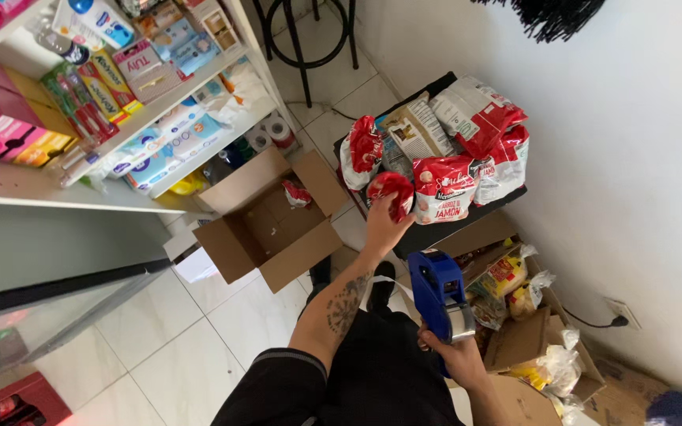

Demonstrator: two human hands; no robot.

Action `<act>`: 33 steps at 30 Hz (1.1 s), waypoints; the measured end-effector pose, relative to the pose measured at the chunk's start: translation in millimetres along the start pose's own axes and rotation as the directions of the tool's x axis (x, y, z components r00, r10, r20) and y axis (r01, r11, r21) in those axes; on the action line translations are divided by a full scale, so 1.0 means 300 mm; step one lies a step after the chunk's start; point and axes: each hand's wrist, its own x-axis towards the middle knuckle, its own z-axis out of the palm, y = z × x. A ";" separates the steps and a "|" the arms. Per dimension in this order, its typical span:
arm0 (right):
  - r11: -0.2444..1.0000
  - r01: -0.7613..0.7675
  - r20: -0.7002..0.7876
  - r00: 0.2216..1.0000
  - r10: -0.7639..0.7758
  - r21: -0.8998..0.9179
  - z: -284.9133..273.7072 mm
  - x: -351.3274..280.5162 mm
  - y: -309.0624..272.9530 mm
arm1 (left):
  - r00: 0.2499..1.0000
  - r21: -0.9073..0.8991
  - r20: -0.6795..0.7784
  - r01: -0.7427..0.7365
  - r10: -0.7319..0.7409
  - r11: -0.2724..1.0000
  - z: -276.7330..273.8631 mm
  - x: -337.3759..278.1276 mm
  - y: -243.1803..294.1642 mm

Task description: The person picks up several bags of snacks from a shelf and a table and places them into a cardboard box on the floor while holding a tape dispenser.

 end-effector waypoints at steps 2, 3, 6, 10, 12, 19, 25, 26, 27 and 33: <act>0.999 0.016 0.003 1.000 -0.017 0.051 -0.021 0.008 0.025 | 0.999 -0.011 -0.025 0.044 -0.044 0.999 -0.014 -0.035 -0.044; 0.999 0.007 0.009 1.000 -0.008 0.052 -0.035 0.014 0.041 | 0.997 -0.078 -0.037 0.061 -0.064 0.995 -0.022 -0.053 -0.062; 0.999 -0.009 0.028 1.000 0.008 0.051 -0.010 0.011 -0.020 | 0.990 -0.146 -0.049 0.123 -0.132 0.982 -0.071 -0.099 -0.059; 0.999 -0.036 0.025 0.999 0.037 -0.030 0.010 0.024 -0.055 | 0.976 -0.163 -0.128 0.155 -0.176 0.974 -0.096 -0.112 -0.084; 0.997 -0.058 0.020 0.998 0.059 -0.054 0.006 0.031 -0.037 | 0.965 -0.122 -0.131 0.212 -0.228 0.970 -0.077 -0.086 -0.134; 0.997 -0.033 0.052 0.998 0.037 -0.076 0.029 0.028 -0.022 | 0.920 -0.073 -0.193 0.333 -0.341 0.940 0.053 0.071 -0.192; 0.997 0.002 0.072 0.997 0.004 -0.078 0.022 0.007 -0.041 | 0.949 -0.126 -0.137 0.266 -0.282 0.956 -0.047 -0.033 0.082; 0.998 0.007 0.067 0.998 -0.002 -0.070 0.009 0.011 -0.023 | 0.952 -0.119 -0.132 0.260 -0.275 0.958 -0.030 -0.040 0.062; 0.999 0.014 0.052 0.999 -0.012 -0.043 -0.003 0.012 -0.004 | 0.946 -0.119 -0.161 0.265 -0.282 0.957 -0.015 -0.050 0.040; 0.999 0.013 0.028 1.000 -0.012 -0.030 -0.054 0.018 0.018 | 0.846 -0.272 -0.215 0.429 -0.489 0.861 -0.004 -0.020 0.071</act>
